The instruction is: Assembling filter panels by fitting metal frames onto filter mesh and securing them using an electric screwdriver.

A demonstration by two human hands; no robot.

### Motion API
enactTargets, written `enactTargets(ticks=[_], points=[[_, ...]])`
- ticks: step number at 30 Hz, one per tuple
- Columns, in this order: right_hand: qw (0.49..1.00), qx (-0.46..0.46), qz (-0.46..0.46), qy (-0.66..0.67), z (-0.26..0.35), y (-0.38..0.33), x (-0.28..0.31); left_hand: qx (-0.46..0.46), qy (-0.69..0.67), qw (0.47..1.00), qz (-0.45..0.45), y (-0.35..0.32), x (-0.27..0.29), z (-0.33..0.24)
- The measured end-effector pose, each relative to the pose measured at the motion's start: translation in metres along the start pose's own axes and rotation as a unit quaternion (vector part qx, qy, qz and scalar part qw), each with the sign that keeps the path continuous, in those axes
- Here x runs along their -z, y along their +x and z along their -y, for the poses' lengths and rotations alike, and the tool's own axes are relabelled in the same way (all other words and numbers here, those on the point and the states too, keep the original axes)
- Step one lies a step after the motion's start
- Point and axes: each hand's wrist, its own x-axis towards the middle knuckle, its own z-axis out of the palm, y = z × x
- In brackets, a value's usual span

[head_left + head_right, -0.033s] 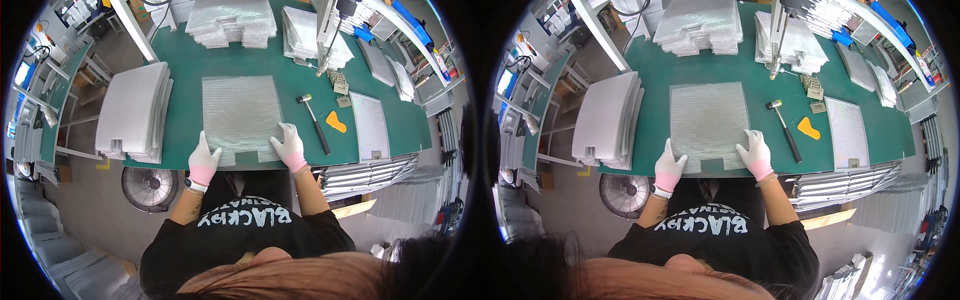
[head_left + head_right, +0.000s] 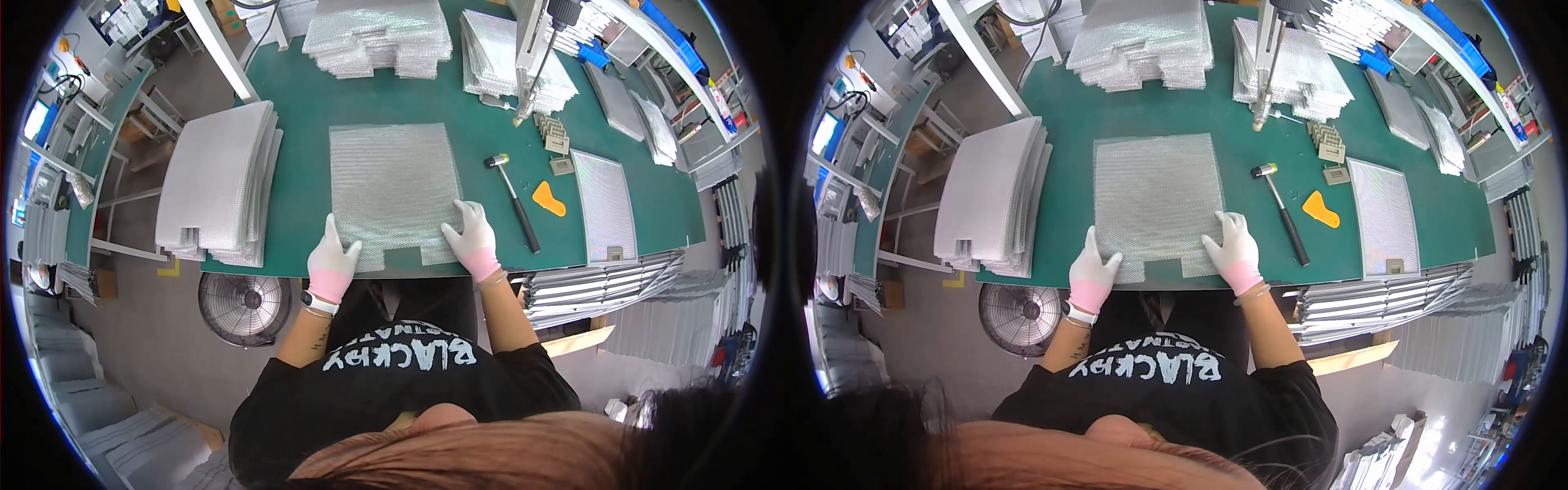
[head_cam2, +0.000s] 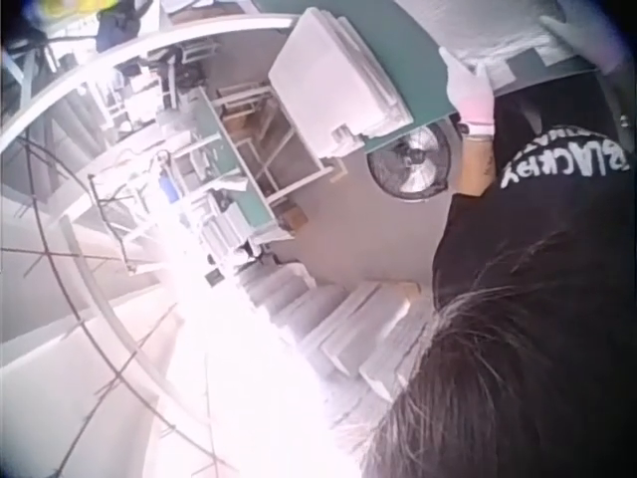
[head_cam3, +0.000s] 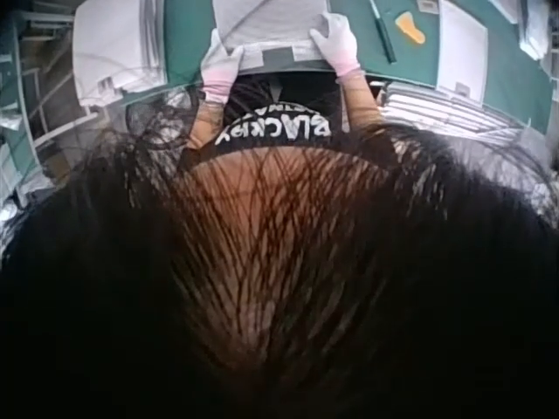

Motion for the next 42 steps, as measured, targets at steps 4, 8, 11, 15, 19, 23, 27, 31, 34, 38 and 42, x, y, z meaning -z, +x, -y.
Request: enactTargets(ticks=[4,8,11,15,19,23,27,31,34,38,42], points=[[0.999,0.024,-0.002,-0.022,-0.001,0.001,-0.003,-0.008,-0.002,1.000,-0.010,-0.001,-0.003,0.007],[0.999,0.005,0.012,-0.039,0.000,0.000,-0.004,0.010,-0.011,1.000,0.013,0.001,0.000,0.004],[0.998,0.012,0.016,-0.054,0.000,0.001,-0.004,0.019,-0.002,1.000,0.021,0.001,0.000,0.005],[0.997,0.003,0.032,-0.064,0.002,0.002,-0.001,0.036,0.019,0.998,0.040,0.004,0.005,0.000],[0.997,-0.027,0.057,-0.053,0.008,0.004,0.003,0.013,0.052,0.998,0.020,0.006,0.001,0.004],[0.996,-0.033,0.061,-0.056,0.012,0.007,0.008,0.053,0.057,0.996,0.052,0.010,0.009,-0.005],[0.982,-0.037,0.118,-0.144,0.025,0.024,0.028,0.031,0.138,0.988,0.068,0.014,0.028,-0.010],[0.981,0.150,0.100,-0.072,-0.019,0.116,0.056,-0.220,0.228,0.946,0.063,0.018,0.006,0.023],[0.981,0.002,-0.193,-0.036,-0.054,0.231,0.076,-0.235,0.215,0.943,0.093,0.028,0.010,0.019],[0.986,-0.066,-0.150,0.023,-0.132,0.328,0.092,-0.264,0.158,0.945,0.107,0.051,0.026,0.013],[0.987,-0.019,-0.138,-0.081,-0.103,0.363,0.074,-0.208,0.151,0.960,0.110,0.044,0.034,0.018]])
